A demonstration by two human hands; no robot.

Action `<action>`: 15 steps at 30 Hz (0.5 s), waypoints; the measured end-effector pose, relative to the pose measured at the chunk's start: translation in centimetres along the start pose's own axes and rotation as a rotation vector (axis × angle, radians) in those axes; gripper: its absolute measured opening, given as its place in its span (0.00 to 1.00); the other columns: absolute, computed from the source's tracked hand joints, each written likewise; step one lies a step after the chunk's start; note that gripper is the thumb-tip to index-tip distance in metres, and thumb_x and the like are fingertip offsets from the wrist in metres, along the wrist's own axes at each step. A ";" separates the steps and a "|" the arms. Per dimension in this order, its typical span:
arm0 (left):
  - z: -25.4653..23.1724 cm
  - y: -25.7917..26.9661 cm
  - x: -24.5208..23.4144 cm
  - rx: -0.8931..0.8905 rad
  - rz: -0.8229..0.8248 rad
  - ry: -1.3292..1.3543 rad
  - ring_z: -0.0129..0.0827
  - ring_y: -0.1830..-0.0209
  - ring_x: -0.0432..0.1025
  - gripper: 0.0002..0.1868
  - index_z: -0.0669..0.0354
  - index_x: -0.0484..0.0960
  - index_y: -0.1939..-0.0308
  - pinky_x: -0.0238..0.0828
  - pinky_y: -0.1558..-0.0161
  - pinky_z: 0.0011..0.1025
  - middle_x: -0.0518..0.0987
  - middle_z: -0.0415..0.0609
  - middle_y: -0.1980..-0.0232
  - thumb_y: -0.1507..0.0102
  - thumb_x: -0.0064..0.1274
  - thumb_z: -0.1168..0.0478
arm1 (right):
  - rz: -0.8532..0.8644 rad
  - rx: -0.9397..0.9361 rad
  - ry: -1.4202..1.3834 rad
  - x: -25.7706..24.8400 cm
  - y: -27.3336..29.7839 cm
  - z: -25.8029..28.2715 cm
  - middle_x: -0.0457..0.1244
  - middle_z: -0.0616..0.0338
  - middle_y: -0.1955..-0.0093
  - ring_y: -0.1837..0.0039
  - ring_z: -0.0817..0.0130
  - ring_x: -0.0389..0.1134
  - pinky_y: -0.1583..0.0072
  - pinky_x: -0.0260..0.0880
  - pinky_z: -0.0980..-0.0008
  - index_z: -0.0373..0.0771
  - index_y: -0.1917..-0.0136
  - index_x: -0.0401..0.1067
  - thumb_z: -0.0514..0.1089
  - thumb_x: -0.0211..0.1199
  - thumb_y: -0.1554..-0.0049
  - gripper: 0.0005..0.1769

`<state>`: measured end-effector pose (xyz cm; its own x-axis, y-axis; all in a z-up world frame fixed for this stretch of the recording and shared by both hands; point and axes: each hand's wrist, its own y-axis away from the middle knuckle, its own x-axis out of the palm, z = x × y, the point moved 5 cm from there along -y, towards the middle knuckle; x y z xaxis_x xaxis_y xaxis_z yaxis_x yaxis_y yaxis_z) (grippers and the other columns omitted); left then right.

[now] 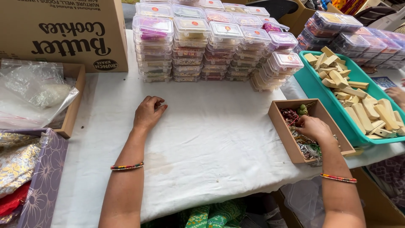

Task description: The recorder is packing small decorative jewelry items into plastic zip-lock bags and placing them into small plastic containers.

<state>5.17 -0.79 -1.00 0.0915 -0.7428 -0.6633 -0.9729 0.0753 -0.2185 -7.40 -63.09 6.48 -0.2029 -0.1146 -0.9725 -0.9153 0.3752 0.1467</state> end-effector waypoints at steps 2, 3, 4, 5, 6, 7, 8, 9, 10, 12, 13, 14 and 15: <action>0.2 0.0 0.1 0.009 -0.010 0.018 0.34 0.53 0.80 0.13 0.55 0.85 0.52 0.80 0.51 0.35 0.82 0.46 0.52 0.36 0.61 0.53 | 0.034 0.002 0.049 0.2 -0.2 0.4 0.70 0.63 0.41 0.37 0.60 0.71 0.37 0.73 0.57 0.57 0.41 0.79 0.56 0.69 0.45 0.19; 0.3 0.0 0.1 0.019 -0.019 0.032 0.34 0.53 0.80 0.13 0.55 0.85 0.52 0.80 0.51 0.35 0.82 0.46 0.51 0.36 0.61 0.53 | 0.070 0.004 0.095 0.3 -0.3 0.6 0.71 0.63 0.41 0.37 0.61 0.71 0.36 0.74 0.58 0.59 0.41 0.79 0.56 0.67 0.44 0.18; 0.2 0.0 0.0 0.017 -0.023 0.035 0.34 0.53 0.80 0.13 0.55 0.85 0.52 0.80 0.51 0.35 0.82 0.46 0.51 0.36 0.61 0.53 | 0.067 0.002 0.099 0.3 -0.6 0.7 0.71 0.63 0.41 0.37 0.61 0.71 0.36 0.74 0.58 0.59 0.41 0.79 0.56 0.67 0.44 0.18; 0.0 0.0 -0.1 0.011 -0.011 0.026 0.34 0.53 0.80 0.13 0.55 0.85 0.52 0.80 0.51 0.35 0.82 0.46 0.51 0.36 0.61 0.53 | 0.071 -0.017 0.176 0.3 -0.8 1.0 0.71 0.64 0.41 0.36 0.62 0.71 0.37 0.74 0.58 0.60 0.41 0.80 0.55 0.66 0.44 0.17; 0.0 0.1 -0.1 0.003 0.005 0.014 0.34 0.53 0.80 0.14 0.55 0.85 0.51 0.80 0.51 0.35 0.82 0.47 0.51 0.37 0.61 0.54 | 0.079 -0.036 0.252 0.6 -1.0 1.2 0.71 0.65 0.41 0.36 0.64 0.71 0.38 0.75 0.58 0.62 0.42 0.80 0.55 0.65 0.43 0.16; 0.0 0.3 -0.1 0.000 0.005 0.015 0.34 0.53 0.80 0.14 0.55 0.85 0.51 0.80 0.51 0.35 0.82 0.47 0.51 0.37 0.61 0.54 | 0.080 -0.037 0.255 0.1 -0.7 1.4 0.71 0.65 0.41 0.36 0.64 0.71 0.38 0.75 0.58 0.62 0.42 0.80 0.55 0.65 0.43 0.16; -0.1 0.3 -0.2 0.007 -0.002 0.028 0.34 0.53 0.80 0.13 0.56 0.85 0.52 0.80 0.51 0.35 0.82 0.47 0.51 0.36 0.61 0.54 | 0.103 -0.037 0.282 -0.2 -0.4 1.6 0.72 0.65 0.41 0.37 0.64 0.72 0.39 0.76 0.58 0.61 0.43 0.81 0.56 0.65 0.43 0.15; -0.2 0.3 -0.3 0.013 -0.009 0.041 0.33 0.52 0.80 0.13 0.56 0.85 0.52 0.80 0.51 0.35 0.82 0.47 0.51 0.36 0.61 0.54 | 0.126 -0.036 0.309 -0.6 -0.2 1.8 0.72 0.65 0.42 0.38 0.65 0.72 0.40 0.77 0.59 0.61 0.44 0.82 0.58 0.65 0.43 0.15; -0.2 0.3 -0.3 0.012 -0.012 0.039 0.33 0.52 0.80 0.13 0.56 0.85 0.52 0.80 0.51 0.35 0.82 0.47 0.51 0.36 0.61 0.54 | 0.124 -0.039 0.308 -1.2 -0.3 0.9 0.72 0.65 0.42 0.38 0.65 0.72 0.40 0.77 0.59 0.61 0.44 0.82 0.58 0.65 0.43 0.15; -0.2 0.2 -0.3 0.021 -0.003 0.011 0.34 0.52 0.80 0.13 0.55 0.85 0.52 0.80 0.51 0.35 0.82 0.47 0.50 0.37 0.61 0.54 | 0.069 -0.007 0.042 -2.6 -0.8 -0.9 0.74 0.60 0.50 0.48 0.63 0.76 0.46 0.78 0.60 0.50 0.47 0.83 0.60 0.72 0.47 0.19; -0.2 0.1 -0.5 0.021 -0.006 0.008 0.34 0.52 0.80 0.13 0.55 0.85 0.52 0.80 0.51 0.35 0.82 0.47 0.50 0.37 0.61 0.54 | 0.067 -0.011 0.040 -3.8 -0.7 -2.3 0.74 0.60 0.50 0.48 0.63 0.76 0.46 0.78 0.60 0.50 0.47 0.83 0.60 0.72 0.47 0.19; -0.3 0.2 -0.4 0.001 0.012 0.008 0.34 0.53 0.80 0.13 0.54 0.85 0.52 0.80 0.50 0.35 0.82 0.46 0.50 0.36 0.61 0.54 | -0.052 0.004 -0.314 -5.3 -0.4 -4.0 0.73 0.54 0.52 0.49 0.61 0.74 0.48 0.75 0.60 0.44 0.47 0.82 0.52 0.70 0.44 0.15; -0.3 0.2 -0.4 -0.020 0.030 0.008 0.33 0.53 0.80 0.13 0.54 0.85 0.52 0.80 0.50 0.35 0.82 0.45 0.50 0.36 0.61 0.53 | -0.173 0.022 -0.670 -6.8 0.0 -5.9 0.72 0.48 0.53 0.49 0.59 0.72 0.49 0.71 0.59 0.37 0.48 0.80 0.44 0.69 0.42 0.11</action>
<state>4.84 -0.72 -0.59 0.0602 -0.7458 -0.6635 -0.9792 0.0848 -0.1842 -8.10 -67.73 14.18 0.2102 0.4158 -0.8848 -0.9065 0.4218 -0.0171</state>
